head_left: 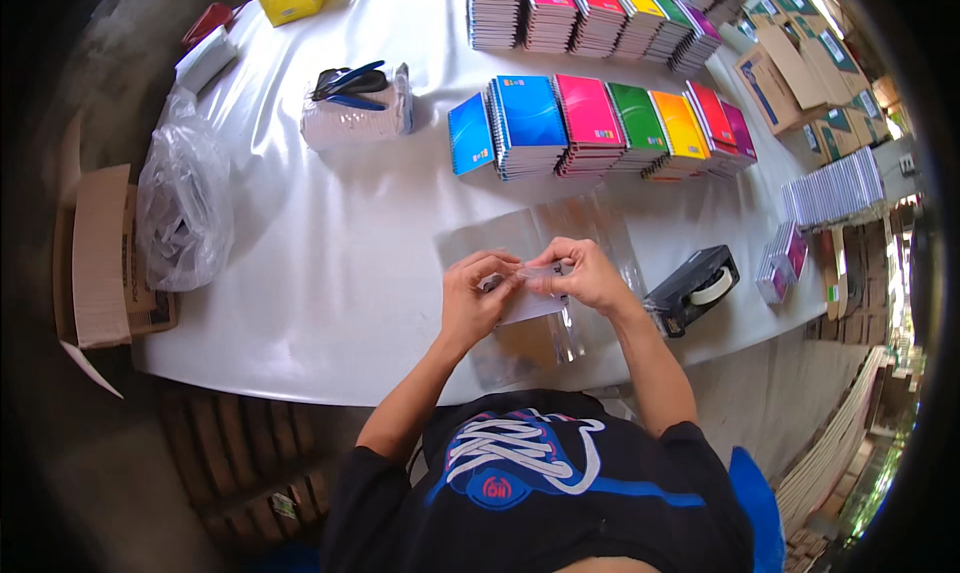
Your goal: The person sorts colorful spiral notebooks into stacks by color and places the stacks into clear plastic bags, sealing them with adhesive tape.
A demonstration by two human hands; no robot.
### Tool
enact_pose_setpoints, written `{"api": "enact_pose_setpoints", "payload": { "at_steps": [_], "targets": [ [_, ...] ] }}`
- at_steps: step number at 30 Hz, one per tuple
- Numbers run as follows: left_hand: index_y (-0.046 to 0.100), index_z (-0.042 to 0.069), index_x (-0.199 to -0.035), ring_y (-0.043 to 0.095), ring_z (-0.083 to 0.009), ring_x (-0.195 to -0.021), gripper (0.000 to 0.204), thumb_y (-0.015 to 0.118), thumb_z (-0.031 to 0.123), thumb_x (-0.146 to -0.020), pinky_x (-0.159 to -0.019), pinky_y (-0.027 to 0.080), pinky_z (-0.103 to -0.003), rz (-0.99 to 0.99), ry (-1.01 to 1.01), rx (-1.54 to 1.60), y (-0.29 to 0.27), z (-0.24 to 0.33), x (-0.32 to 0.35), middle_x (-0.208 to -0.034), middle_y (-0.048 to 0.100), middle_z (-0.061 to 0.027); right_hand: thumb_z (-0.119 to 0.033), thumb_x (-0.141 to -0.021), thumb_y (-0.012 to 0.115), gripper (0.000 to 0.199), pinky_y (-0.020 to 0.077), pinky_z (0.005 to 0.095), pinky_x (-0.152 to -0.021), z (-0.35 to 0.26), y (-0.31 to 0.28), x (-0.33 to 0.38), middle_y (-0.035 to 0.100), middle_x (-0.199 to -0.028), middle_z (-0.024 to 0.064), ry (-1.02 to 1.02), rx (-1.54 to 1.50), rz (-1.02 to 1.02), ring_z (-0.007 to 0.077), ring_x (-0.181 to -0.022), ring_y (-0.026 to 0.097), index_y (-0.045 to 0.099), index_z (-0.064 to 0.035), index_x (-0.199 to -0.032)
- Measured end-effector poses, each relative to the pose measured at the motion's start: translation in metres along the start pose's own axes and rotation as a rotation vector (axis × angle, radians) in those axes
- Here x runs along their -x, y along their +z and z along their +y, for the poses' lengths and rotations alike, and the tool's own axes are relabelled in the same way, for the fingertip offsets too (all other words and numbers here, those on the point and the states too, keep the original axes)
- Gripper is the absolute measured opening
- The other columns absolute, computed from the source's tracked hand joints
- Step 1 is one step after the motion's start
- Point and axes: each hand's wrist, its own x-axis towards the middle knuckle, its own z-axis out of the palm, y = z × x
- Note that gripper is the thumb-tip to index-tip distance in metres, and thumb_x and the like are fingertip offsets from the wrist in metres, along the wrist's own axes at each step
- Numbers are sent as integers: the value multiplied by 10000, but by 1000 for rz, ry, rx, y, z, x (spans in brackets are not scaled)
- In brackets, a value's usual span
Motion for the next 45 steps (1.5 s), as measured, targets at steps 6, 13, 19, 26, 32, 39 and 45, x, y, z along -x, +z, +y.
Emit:
{"api": "enact_pose_setpoints", "payload": {
  "at_steps": [6, 13, 19, 26, 32, 39, 45],
  "targets": [
    [677, 174, -914, 488, -206, -1163, 197, 722, 129, -727, -913, 225, -394, 88, 205, -437, 2, 19, 10, -895, 674, 56, -138, -727, 718, 186, 371, 427, -929, -12, 13, 19, 652, -954, 32, -133, 312, 189, 189, -969, 594, 705, -145, -912],
    [540, 172, -1198, 449, -142, -1217, 511, 735, 184, -726, -917, 213, -415, -103, 208, -445, -16, 53, 13, -995, 680, 56, -157, -753, 669, 108, 216, 538, -1019, -14, 27, 35, 509, -1283, -16, -309, 685, 378, 174, -1239, 417, 699, -210, -842],
    [590, 184, -1146, 506, -90, -1159, 405, 703, 198, -757, -902, 205, -419, -213, 570, -813, -20, 25, 23, -1067, 662, 49, -124, -774, 601, 138, 187, 613, -988, -40, 42, 63, 423, -1385, 0, -254, 1102, 266, 176, -1271, 380, 696, -187, -850],
    [675, 179, -1017, 592, -86, -996, 282, 707, 162, -737, -816, 253, -334, -113, 806, -714, -14, 9, 28, -1093, 656, 47, -258, -841, 620, 303, 384, 363, -941, 51, -31, 150, 521, -1226, 132, 345, 612, 1136, 263, -1065, 525, 610, -52, -1063],
    [713, 155, -932, 603, -105, -921, 212, 710, 116, -724, -735, 309, -289, -183, 859, -624, -18, 8, 19, -1037, 683, 32, -474, -810, 654, 525, 349, 320, -937, 96, -62, 148, 563, -1098, 94, 594, -392, 1406, 180, -1086, 469, 600, -11, -1052],
    [711, 147, -935, 607, -103, -896, 205, 706, 116, -732, -729, 322, -285, -202, 848, -582, -19, 9, 18, -1037, 684, 30, -478, -782, 664, 487, 216, 379, -1054, 112, -51, 152, 614, -1123, 111, 584, -529, 1307, 236, -1154, 466, 671, -30, -972],
    [696, 164, -962, 599, -91, -914, 215, 690, 131, -749, -732, 330, -289, -195, 838, -591, -18, 7, 18, -1073, 669, 42, -438, -805, 639, 445, 81, 540, -1022, 69, -35, 149, 566, -1149, 48, 303, -928, 1367, 201, -1196, 400, 624, -124, -1119]
  ]
}}
